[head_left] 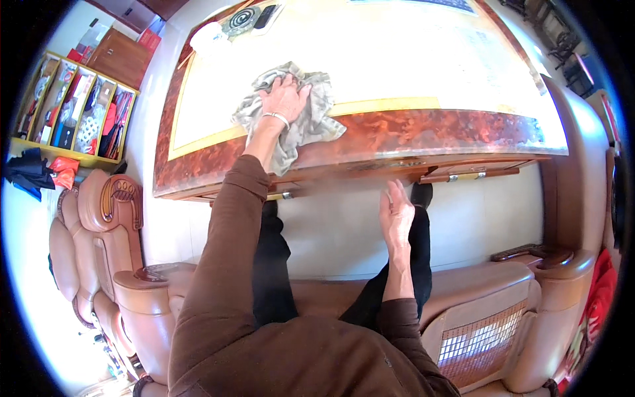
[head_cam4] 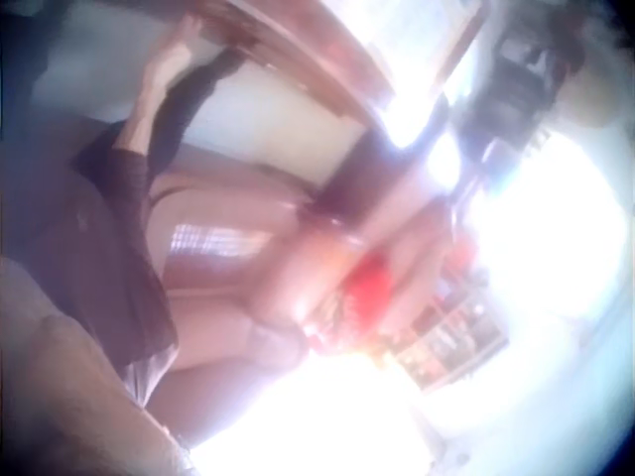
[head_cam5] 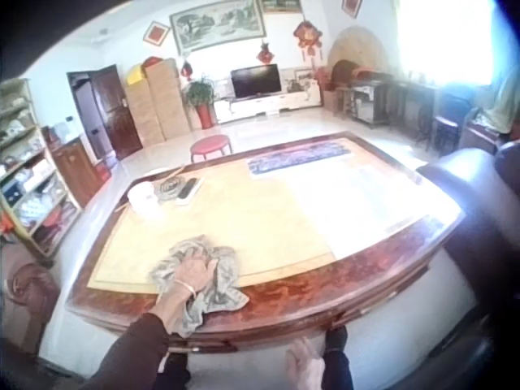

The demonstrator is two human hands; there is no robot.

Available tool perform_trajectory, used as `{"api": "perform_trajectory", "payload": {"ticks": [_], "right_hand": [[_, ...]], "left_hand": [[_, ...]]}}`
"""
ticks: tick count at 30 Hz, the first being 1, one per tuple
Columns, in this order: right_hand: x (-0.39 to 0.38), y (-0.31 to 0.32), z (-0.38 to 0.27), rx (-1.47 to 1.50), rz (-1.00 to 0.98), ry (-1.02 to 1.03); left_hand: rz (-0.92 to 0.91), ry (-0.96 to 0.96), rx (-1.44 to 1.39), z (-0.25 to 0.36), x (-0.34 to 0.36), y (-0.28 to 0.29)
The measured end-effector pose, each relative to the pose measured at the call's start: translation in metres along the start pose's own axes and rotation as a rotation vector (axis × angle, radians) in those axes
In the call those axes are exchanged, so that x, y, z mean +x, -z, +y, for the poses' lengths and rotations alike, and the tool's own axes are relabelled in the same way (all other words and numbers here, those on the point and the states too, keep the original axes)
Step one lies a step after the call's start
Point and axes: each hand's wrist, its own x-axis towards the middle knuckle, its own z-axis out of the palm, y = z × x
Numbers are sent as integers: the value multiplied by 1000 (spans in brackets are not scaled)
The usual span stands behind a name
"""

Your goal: The person wipes the top and sides of a wooden coffee table and then a wooden cabinet with a cloth.

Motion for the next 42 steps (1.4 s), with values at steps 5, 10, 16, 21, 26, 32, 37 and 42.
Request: {"api": "perform_trajectory", "payload": {"ticks": [5, 10, 16, 21, 26, 32, 37, 42], "right_hand": [[2, 1, 7, 58, 49, -26], [-4, 4, -6, 35, -12, -46], [0, 4, -8, 50, -3, -47], [-1, 1, 1, 30, 49, 5], [-5, 10, -4, 45, -28, -54], [-8, 11, -11, 82, -16, -70], [-2, 5, -6, 57, 39, -22], [-1, 1, 3, 4, 68, 34]], "left_hand": [[143, -273, -54, 4, -37, -18], [197, -317, -58, 9, -35, -15], [141, -275, -66, 33, 30, -8], [153, -279, -50, 31, -2, -15], [212, -330, -48, 19, -50, -11], [139, -224, -125, 41, 1, 2], [130, -250, -89, 45, 24, -11], [208, -366, -100, 46, -10, -16]]}}
